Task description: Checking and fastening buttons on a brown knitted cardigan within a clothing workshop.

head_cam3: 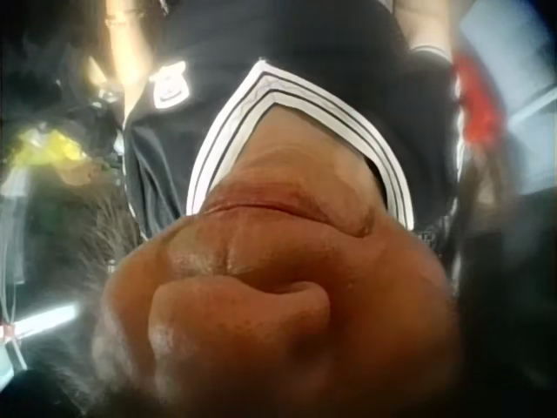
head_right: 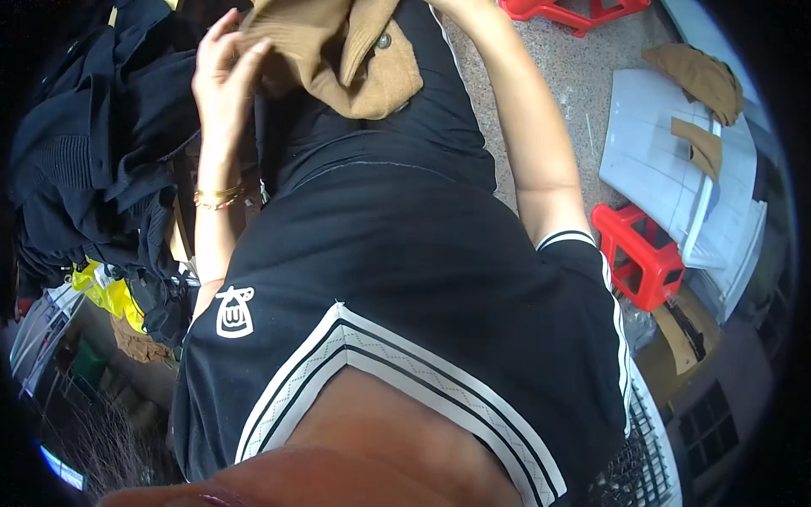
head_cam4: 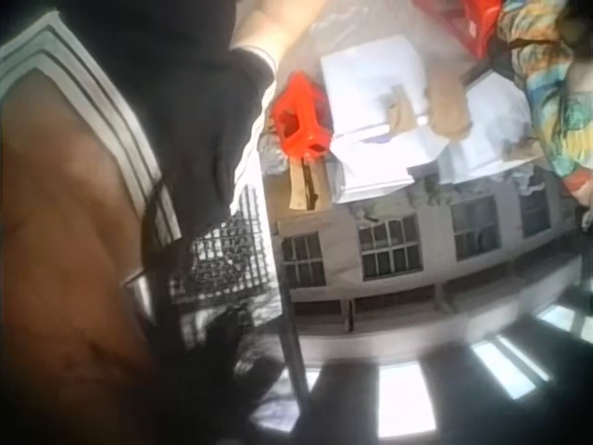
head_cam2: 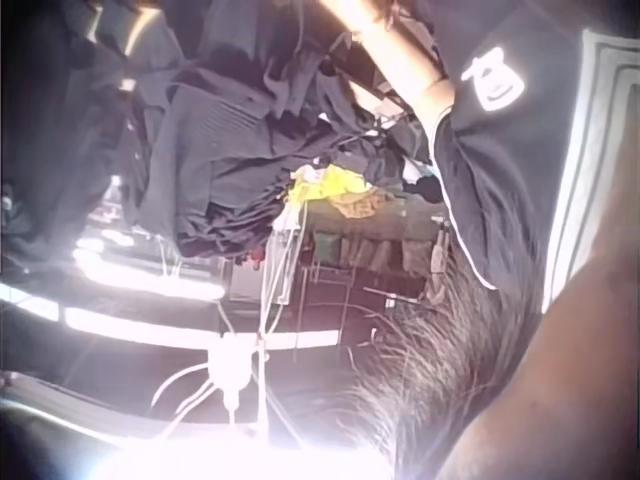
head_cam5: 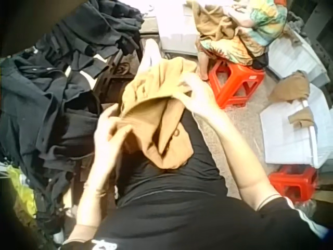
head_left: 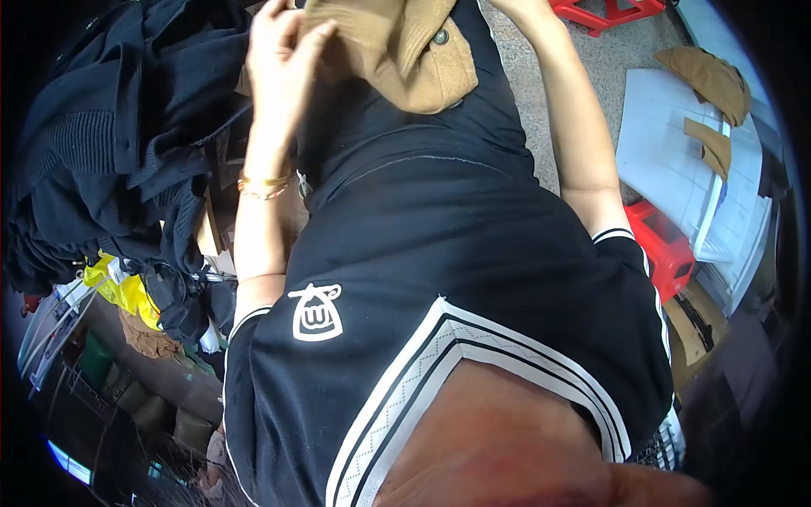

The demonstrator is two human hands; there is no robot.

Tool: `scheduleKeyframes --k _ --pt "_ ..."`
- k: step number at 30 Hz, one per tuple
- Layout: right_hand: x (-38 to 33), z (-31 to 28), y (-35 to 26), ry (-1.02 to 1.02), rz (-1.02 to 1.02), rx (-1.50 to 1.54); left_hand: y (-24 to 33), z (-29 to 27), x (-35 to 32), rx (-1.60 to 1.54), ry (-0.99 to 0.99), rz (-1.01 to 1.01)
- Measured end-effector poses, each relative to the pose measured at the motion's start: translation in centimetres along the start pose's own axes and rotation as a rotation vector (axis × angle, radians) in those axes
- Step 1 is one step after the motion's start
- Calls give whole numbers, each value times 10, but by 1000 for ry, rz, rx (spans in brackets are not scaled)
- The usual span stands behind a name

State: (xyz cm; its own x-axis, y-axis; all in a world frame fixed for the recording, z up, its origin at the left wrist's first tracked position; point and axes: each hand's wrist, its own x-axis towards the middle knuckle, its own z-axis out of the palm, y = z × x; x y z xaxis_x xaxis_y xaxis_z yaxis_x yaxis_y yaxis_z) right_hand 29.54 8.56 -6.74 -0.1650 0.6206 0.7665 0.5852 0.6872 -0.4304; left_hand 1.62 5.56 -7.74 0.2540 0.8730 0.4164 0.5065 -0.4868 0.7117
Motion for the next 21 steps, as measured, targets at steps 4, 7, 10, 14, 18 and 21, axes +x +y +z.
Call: scheduleKeyframes --k 4,7,10,14,18,21 --pt "-21 -20 -47 -578 720 -379 -4 -38 12 -1314 83 -693" --pt "-46 -11 -61 -646 444 -600 -2 -52 12 -1421 190 -619" --pt "-67 -9 -54 -679 392 -609 10 -71 8 -1413 245 -521" --pt "-80 -34 -46 -367 903 238 35 -112 -17 -1484 321 -396" --pt "-78 -89 -66 212 1050 1033 38 -130 -49 -1562 219 -270" --pt "-79 -122 -96 573 760 1421 30 -127 -49 -1183 -63 -412"
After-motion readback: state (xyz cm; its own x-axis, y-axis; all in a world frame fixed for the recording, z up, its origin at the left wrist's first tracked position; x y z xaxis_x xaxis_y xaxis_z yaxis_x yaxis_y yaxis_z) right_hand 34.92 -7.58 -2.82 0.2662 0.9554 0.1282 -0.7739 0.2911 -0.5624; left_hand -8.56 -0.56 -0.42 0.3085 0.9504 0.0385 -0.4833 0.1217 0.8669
